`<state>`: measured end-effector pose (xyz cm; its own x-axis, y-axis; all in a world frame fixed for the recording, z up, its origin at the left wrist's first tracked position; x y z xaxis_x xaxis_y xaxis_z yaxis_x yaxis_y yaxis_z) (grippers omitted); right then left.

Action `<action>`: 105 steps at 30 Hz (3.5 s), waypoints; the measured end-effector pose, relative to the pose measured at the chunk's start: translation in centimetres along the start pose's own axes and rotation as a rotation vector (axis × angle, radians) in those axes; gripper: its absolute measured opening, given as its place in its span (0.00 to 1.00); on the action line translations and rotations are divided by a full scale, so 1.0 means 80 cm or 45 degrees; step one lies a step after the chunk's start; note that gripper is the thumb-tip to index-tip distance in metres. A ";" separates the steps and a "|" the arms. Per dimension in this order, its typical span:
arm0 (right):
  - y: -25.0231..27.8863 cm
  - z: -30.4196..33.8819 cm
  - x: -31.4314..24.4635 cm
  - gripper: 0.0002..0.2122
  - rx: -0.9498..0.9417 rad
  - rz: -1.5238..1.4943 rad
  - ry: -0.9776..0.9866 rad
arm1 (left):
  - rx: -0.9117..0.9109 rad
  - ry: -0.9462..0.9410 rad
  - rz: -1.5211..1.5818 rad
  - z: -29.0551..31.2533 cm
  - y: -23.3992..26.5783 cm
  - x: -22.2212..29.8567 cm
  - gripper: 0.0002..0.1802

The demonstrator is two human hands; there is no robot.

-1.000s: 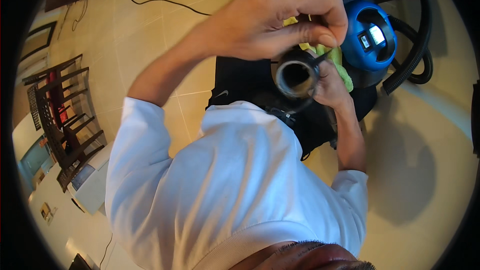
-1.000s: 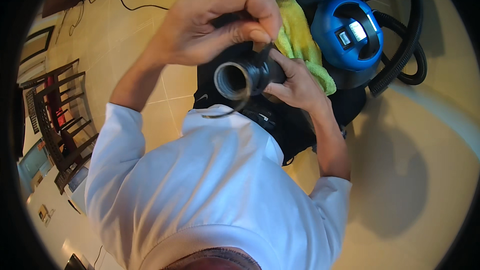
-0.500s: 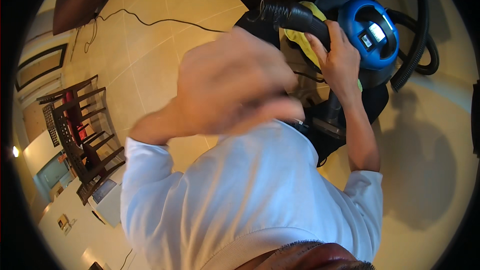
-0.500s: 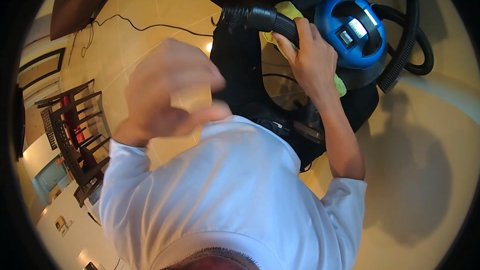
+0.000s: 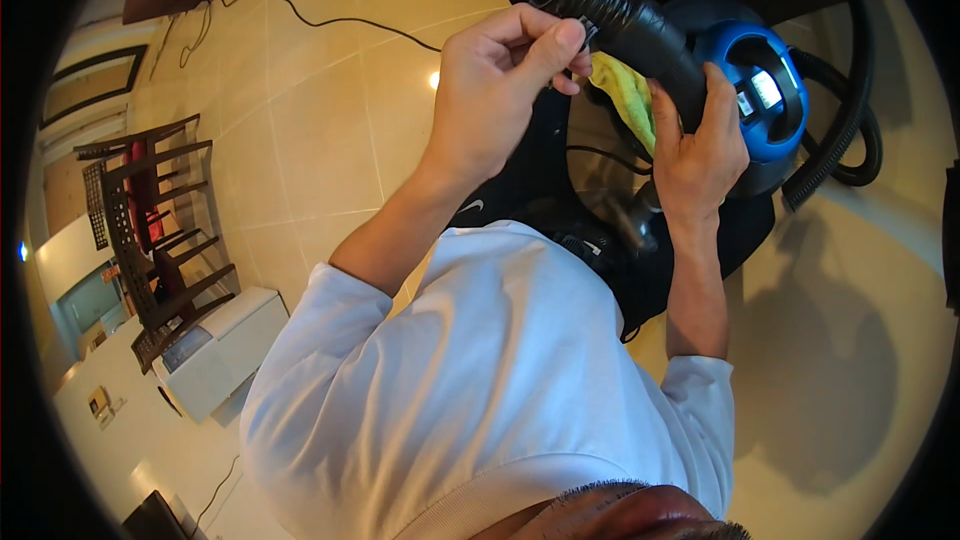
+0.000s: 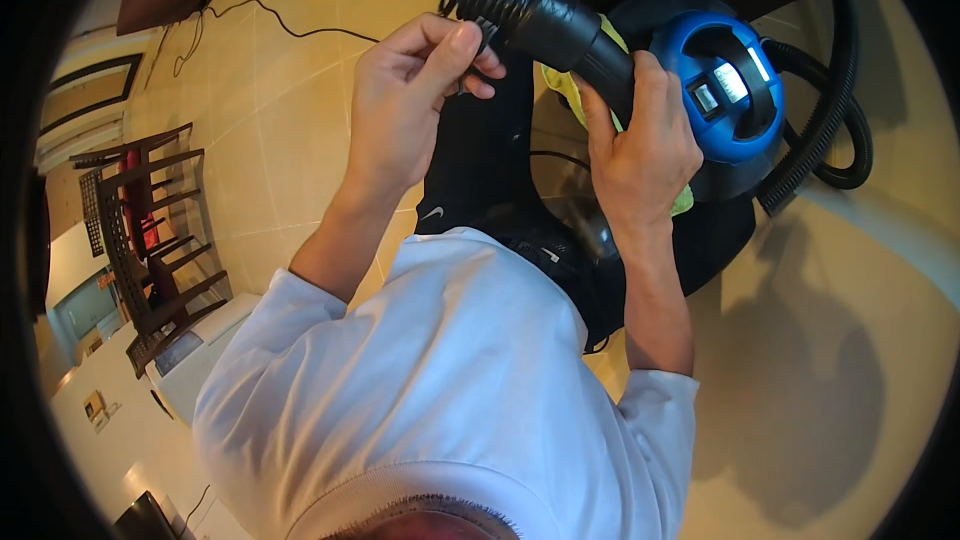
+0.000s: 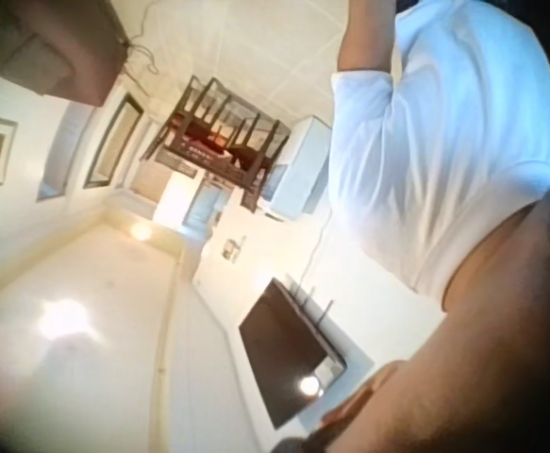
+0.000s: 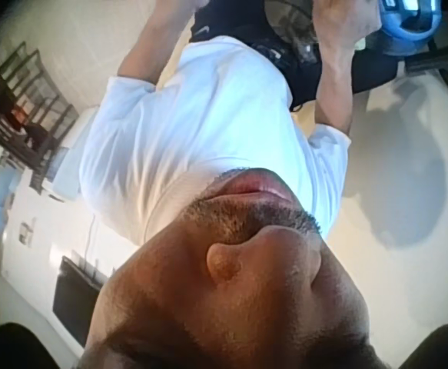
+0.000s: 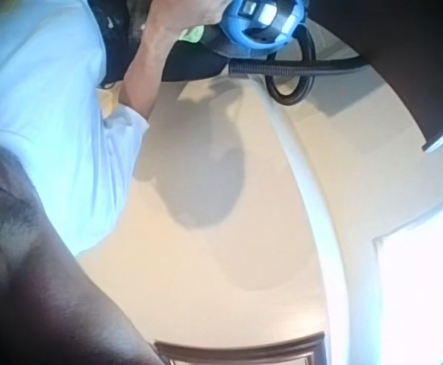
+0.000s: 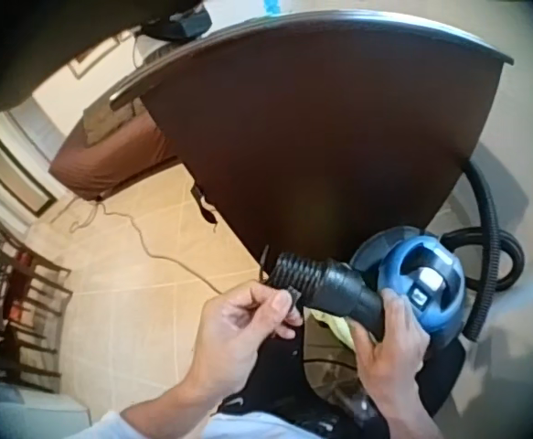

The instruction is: The person wraps black tape around the end of a vacuum hose nozzle, smooths the tape by hand, and then pulls a long strip of tape from the roll.

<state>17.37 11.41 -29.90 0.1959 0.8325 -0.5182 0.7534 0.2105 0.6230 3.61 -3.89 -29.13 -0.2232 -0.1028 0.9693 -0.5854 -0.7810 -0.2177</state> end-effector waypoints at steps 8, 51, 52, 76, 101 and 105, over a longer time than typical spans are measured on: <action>0.003 -0.039 0.012 0.15 -0.187 -0.699 -0.340 | 0.212 -0.647 -0.464 0.028 0.004 0.022 0.09; -0.011 0.000 -0.056 0.21 -0.323 -0.173 0.139 | -0.113 -0.653 -0.574 0.012 0.047 0.091 0.06; -0.012 -0.005 -0.053 0.20 -0.316 -0.218 0.073 | -0.065 -0.687 -0.559 0.020 0.042 0.096 0.03; 0.032 -0.063 0.042 0.12 -0.083 -0.949 -0.565 | 0.233 -0.539 -1.065 0.062 0.084 -0.049 0.14; 0.001 -0.018 0.025 0.25 -0.727 -2.107 -0.872 | -0.166 -1.502 -1.127 -0.017 -0.032 0.102 0.12; -0.012 -0.007 -0.008 0.31 -0.994 -2.498 -0.961 | 0.003 -1.640 -1.352 -0.035 0.011 0.107 0.12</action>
<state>16.17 10.96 -29.88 0.0197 -0.8467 -0.5317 -0.0298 0.5311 -0.8468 -0.98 -3.76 -21.38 0.9909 0.0329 0.1303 -0.0452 -0.8319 0.5531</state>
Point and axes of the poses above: each hand's wrist, its own z-axis away from the middle knuckle, its own y-axis out of the back of the hand, x = y × z, the point moved 6 cm from there along -z, towards the middle knuckle, and after that the axes turned 3 degrees about x, right-handed, at the moved point
